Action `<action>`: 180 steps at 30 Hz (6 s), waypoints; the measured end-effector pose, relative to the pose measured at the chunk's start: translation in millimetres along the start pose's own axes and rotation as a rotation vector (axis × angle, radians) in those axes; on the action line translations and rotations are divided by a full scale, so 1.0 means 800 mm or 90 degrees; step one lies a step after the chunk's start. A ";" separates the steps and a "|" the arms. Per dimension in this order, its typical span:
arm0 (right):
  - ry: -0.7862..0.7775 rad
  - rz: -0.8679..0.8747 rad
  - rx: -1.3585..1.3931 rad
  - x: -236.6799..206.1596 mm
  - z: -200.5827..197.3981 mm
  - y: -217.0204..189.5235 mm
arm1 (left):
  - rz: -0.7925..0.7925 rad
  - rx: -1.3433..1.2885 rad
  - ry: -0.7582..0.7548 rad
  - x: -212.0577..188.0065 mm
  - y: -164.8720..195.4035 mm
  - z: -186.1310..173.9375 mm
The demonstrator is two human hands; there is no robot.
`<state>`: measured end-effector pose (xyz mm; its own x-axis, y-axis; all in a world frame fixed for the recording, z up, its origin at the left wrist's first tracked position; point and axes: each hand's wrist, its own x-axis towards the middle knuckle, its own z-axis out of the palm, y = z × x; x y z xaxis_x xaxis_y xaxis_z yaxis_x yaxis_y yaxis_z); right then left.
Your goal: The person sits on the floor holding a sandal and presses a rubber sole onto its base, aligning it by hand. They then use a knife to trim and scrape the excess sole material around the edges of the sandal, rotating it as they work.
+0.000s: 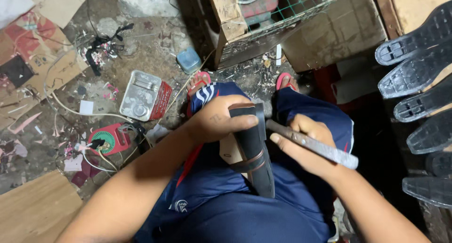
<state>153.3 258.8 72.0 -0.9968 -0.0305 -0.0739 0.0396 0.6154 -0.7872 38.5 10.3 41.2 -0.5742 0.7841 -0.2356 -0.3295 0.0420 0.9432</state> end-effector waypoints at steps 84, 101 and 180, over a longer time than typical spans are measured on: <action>-0.029 0.041 0.136 -0.085 0.077 -0.030 | 0.059 -0.049 0.506 -0.092 -0.031 0.075; -0.059 0.161 0.182 -0.065 0.042 -0.022 | 0.039 -0.126 0.453 -0.089 -0.013 0.076; 0.010 0.140 0.382 -0.055 0.041 -0.054 | 0.149 -0.221 0.509 -0.073 -0.044 0.089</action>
<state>198.1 207.5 89.4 -0.9617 0.0602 -0.2675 0.2709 0.0577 -0.9609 136.6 7.2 38.4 -0.9622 0.0786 -0.2609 -0.2716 -0.3556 0.8943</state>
